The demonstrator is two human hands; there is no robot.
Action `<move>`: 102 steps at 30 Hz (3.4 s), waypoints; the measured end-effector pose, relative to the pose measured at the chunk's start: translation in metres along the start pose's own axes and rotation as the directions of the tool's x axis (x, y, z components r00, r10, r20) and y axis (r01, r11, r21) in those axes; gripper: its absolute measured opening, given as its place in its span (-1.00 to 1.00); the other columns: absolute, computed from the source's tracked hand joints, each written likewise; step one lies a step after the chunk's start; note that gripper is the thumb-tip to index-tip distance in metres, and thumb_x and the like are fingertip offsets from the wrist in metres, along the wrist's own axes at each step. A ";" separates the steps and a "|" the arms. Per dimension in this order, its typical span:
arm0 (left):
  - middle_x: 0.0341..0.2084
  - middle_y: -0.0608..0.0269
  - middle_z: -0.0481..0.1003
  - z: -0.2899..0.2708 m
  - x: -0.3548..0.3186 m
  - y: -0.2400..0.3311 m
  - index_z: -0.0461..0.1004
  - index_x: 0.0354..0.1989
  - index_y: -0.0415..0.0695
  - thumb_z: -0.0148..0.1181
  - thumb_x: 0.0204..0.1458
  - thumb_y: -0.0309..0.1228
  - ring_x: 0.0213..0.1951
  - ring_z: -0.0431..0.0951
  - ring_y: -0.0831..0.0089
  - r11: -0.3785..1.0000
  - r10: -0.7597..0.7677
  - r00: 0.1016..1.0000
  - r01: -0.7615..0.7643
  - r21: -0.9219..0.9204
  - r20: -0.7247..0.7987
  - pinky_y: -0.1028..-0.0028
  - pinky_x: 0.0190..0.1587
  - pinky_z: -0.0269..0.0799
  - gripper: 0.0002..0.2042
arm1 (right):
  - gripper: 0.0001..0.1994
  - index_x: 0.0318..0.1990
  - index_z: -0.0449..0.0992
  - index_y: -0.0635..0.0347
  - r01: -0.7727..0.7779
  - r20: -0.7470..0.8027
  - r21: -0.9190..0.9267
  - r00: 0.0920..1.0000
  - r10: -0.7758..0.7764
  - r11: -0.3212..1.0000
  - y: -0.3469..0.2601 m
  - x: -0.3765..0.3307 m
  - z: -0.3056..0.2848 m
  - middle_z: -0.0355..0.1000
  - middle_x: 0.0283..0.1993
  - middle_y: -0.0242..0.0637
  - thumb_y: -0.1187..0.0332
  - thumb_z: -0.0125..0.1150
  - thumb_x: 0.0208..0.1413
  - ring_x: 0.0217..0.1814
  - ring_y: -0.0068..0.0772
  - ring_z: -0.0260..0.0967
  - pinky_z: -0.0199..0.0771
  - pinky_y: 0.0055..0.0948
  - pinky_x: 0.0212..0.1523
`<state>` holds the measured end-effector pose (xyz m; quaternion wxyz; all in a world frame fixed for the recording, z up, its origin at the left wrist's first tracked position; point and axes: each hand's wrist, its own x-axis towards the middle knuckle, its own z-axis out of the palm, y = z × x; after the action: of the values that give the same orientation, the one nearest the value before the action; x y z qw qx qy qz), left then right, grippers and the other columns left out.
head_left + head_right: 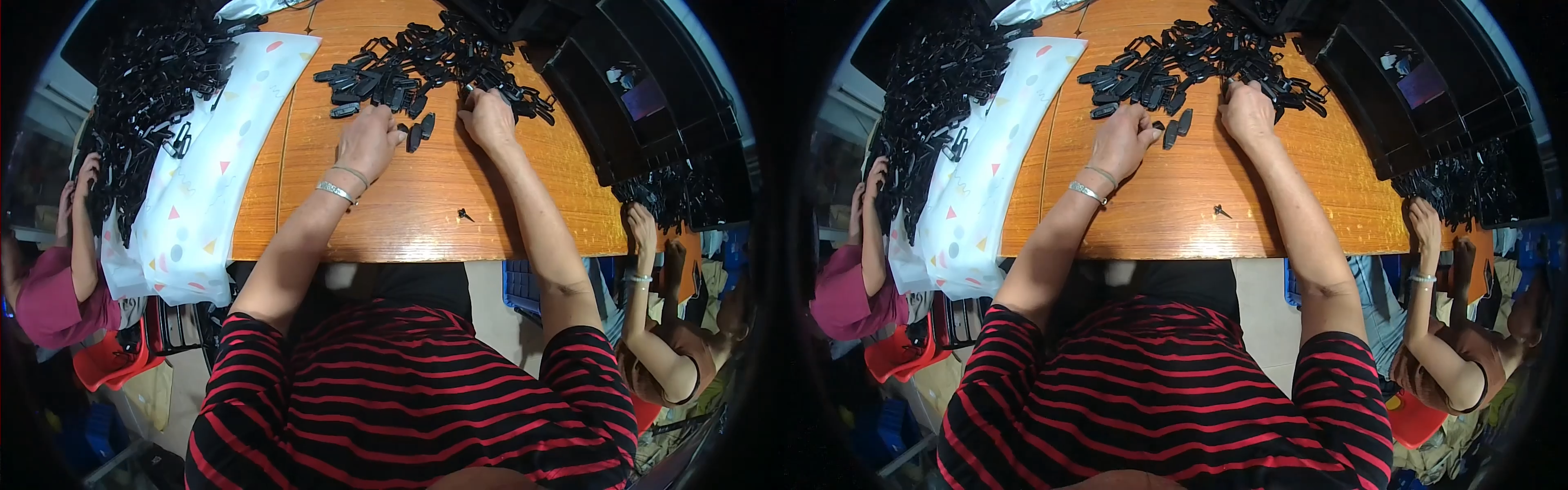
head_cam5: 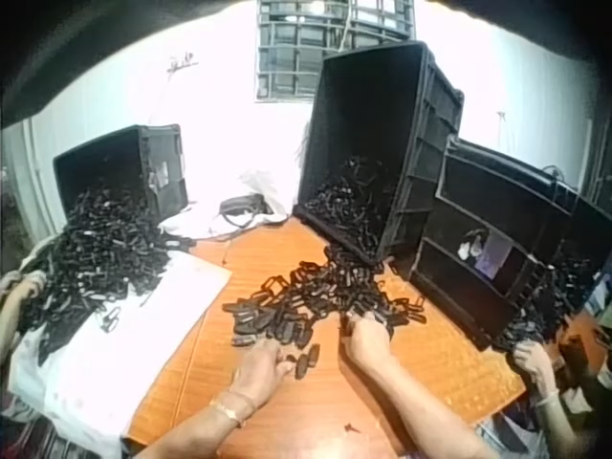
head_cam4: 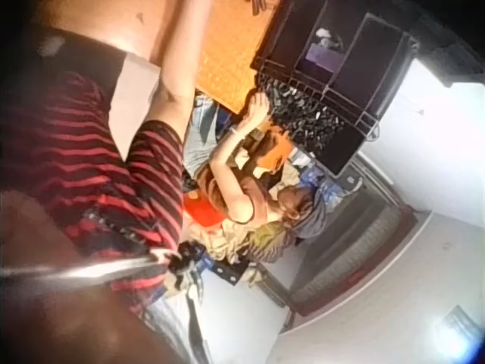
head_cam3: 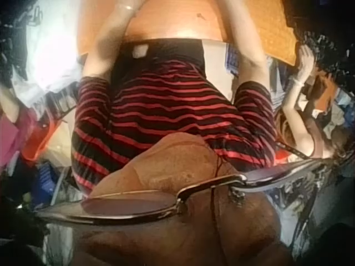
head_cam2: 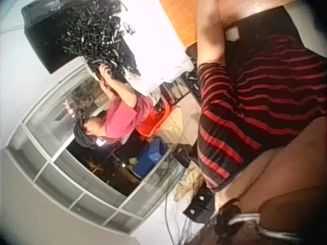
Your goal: Assembling small black plastic buckle components by hand on a wooden table.
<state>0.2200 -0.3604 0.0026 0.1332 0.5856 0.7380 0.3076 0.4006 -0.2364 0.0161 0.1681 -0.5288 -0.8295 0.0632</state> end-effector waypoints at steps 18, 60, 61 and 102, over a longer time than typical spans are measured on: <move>-0.43 0.36 0.51 -0.029 -0.048 0.004 0.45 -0.11 -0.23 0.18 0.11 -0.48 -0.57 0.36 0.76 0.184 -0.056 0.950 0.312 -0.932 0.307 0.75 -0.55 0.26 -0.80 | -0.61 0.07 0.32 0.23 -0.025 0.042 0.981 0.995 -0.086 0.191 -0.076 -0.076 -0.040 0.37 -0.29 -0.35 0.60 0.17 0.06 -0.50 -0.58 0.42 0.45 -0.63 -0.52; -0.40 0.42 0.48 -0.033 -0.085 0.008 0.44 -0.09 -0.22 -0.02 0.25 -0.36 -0.48 0.36 0.79 0.402 0.006 1.000 0.000 -0.916 0.003 0.76 -0.50 0.24 -0.79 | -0.50 0.00 0.36 0.19 0.318 -0.265 0.563 0.944 -0.197 0.763 -0.101 -0.130 -0.002 0.35 -0.17 -0.20 0.49 0.43 -0.13 -0.42 -0.46 0.44 0.44 -0.54 -0.51; -0.41 0.39 0.47 -0.035 -0.086 0.003 0.43 -0.13 -0.22 -0.07 0.27 -0.34 -0.46 0.37 0.75 0.389 0.061 0.998 -0.004 -0.921 0.021 0.74 -0.46 0.27 -0.78 | -0.50 0.02 0.34 0.20 0.347 -0.223 0.579 0.938 -0.266 0.738 -0.104 -0.132 -0.003 0.36 -0.19 -0.18 0.47 0.42 -0.11 -0.40 -0.42 0.45 0.46 -0.51 -0.48; -0.40 0.00 0.55 0.001 -0.004 0.025 0.50 -0.34 -0.21 0.24 0.01 -0.25 -0.29 0.56 0.06 0.999 0.012 0.999 -0.013 0.029 0.047 0.19 -0.26 0.44 -0.75 | -0.83 -0.22 0.59 0.12 0.405 0.128 -0.031 0.908 -0.398 0.914 0.004 -0.071 -0.024 0.44 -0.29 -0.21 0.35 0.26 0.01 -0.33 -0.08 0.46 0.51 -0.20 -0.32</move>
<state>0.2416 -0.3608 0.0165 0.1400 0.5991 0.7355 0.2839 0.4400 -0.3000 0.0221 0.1128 -0.3466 -0.9305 0.0351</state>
